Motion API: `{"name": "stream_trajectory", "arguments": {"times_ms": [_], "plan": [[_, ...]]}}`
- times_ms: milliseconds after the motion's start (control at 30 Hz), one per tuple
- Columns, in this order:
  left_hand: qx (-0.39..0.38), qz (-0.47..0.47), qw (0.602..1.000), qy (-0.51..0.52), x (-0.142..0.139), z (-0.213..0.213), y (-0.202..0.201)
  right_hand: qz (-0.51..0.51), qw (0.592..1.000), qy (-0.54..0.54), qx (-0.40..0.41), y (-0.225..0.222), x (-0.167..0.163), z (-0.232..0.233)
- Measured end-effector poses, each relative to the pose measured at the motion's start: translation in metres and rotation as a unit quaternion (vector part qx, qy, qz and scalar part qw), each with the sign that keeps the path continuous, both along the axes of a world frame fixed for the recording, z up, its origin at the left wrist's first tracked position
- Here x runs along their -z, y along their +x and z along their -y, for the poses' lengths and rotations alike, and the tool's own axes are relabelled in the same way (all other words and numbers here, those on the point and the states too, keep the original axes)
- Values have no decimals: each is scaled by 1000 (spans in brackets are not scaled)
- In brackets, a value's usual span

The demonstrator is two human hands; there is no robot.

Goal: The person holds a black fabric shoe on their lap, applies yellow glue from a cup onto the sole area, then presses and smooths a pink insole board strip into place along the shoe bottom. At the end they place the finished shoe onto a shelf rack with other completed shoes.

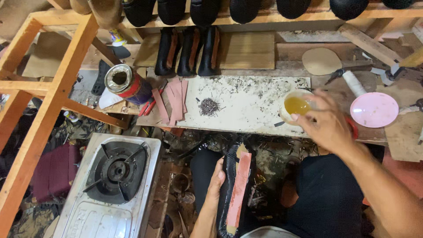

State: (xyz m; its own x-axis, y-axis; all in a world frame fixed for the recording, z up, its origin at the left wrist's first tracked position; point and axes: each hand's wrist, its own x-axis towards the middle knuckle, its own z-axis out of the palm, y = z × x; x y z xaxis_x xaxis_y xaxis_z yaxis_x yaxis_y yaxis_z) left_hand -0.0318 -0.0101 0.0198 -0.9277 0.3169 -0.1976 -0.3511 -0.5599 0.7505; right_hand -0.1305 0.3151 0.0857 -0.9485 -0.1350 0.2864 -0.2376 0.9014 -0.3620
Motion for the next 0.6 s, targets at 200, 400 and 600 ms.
{"name": "stream_trajectory", "arguments": {"times_ms": [200,400,600], "plan": [[44,-23,999,2,-14,-19,1,53,936,-290,-191,73,14,59],[51,-21,998,2,-13,-23,1,6,942,-251,-225,77,18,84],[15,12,999,36,-10,-27,3,-57,937,-179,-294,99,14,101]]}}
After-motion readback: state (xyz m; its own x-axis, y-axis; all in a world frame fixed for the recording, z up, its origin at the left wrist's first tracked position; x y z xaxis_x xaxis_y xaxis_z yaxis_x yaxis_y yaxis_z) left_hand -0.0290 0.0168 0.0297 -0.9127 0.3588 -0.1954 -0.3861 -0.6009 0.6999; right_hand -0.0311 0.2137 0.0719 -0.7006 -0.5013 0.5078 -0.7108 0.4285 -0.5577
